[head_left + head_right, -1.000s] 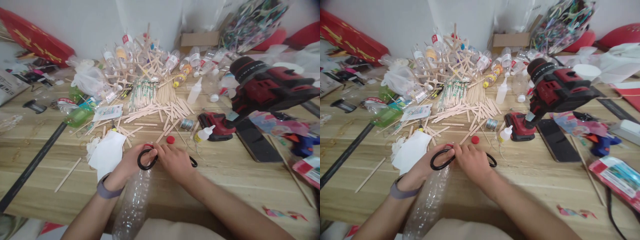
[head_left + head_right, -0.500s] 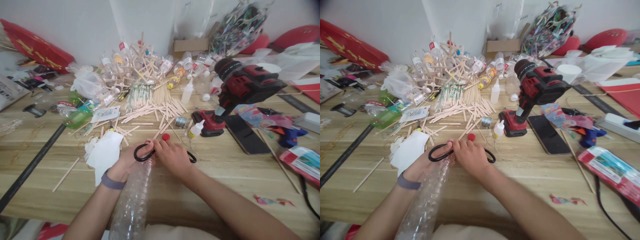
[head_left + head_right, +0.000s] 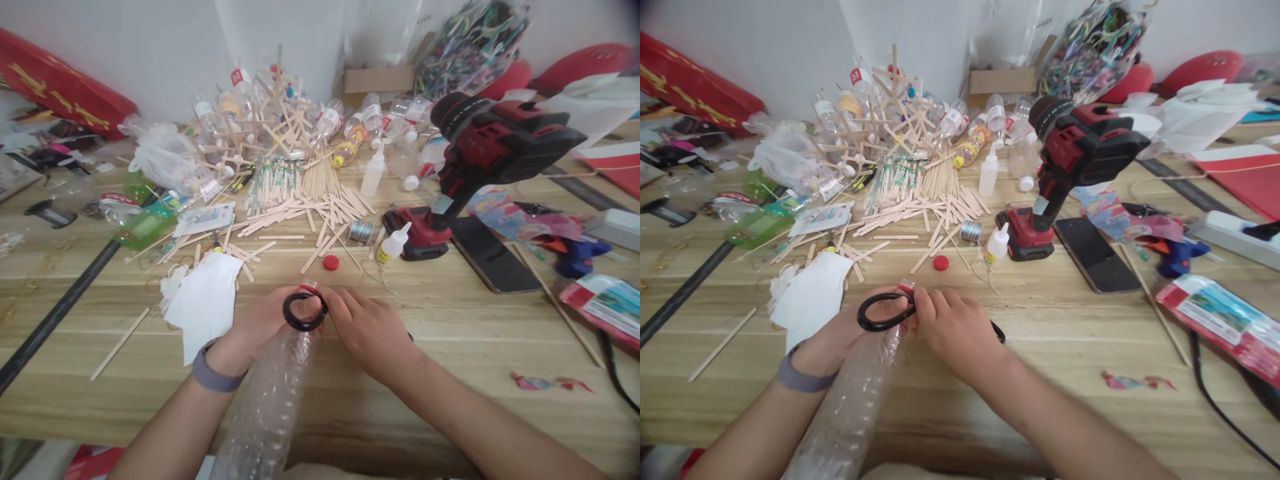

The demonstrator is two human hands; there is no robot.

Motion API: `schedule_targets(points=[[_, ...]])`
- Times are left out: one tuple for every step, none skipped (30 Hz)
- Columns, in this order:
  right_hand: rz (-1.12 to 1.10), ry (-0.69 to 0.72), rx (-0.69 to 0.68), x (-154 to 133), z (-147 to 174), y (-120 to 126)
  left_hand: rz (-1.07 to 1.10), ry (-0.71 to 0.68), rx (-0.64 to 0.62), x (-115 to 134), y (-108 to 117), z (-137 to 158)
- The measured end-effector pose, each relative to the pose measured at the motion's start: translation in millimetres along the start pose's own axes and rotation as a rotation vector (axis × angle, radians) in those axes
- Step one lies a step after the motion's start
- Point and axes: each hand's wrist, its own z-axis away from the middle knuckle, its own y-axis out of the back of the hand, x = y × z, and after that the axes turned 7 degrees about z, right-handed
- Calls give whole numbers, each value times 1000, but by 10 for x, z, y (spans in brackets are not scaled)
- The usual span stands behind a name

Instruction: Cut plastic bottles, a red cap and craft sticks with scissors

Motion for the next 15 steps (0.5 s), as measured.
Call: schedule_targets(points=[[-35,5,8,19,15,-7,-43,4,-17,25,-9,3],[-69,12,23,39,27,-15,-75,22,-27,52,-19,6],[-102,20,40,58,34,-22,-102,37,-29,77,-29,11],[-131,26,55,75,39,-27,-126,52,-28,100,-39,18],[-158,35,69,90,41,-29,-145,61,-22,117,-48,26],[-181,42,83,102,41,-25,-159,65,-18,128,-55,36],[-201,47,95,110,40,-18,-169,66,-8,130,-58,45],[-217,53,110,116,38,-6,-176,65,6,124,-58,53],[-230,60,120,118,36,8,-178,63,18,112,-54,58],[-240,66,126,118,35,22,-175,64,30,95,-46,61],[-248,72,125,116,36,34,-171,67,42,76,-36,62],[-255,75,120,111,40,42,-166,72,52,57,-25,64],[-263,77,114,105,46,45,-163,75,63,41,-16,67],[-274,76,110,97,54,43,-171,75,78,30,-11,74],[-286,72,100,88,61,37,-185,73,82,23,-10,86]])
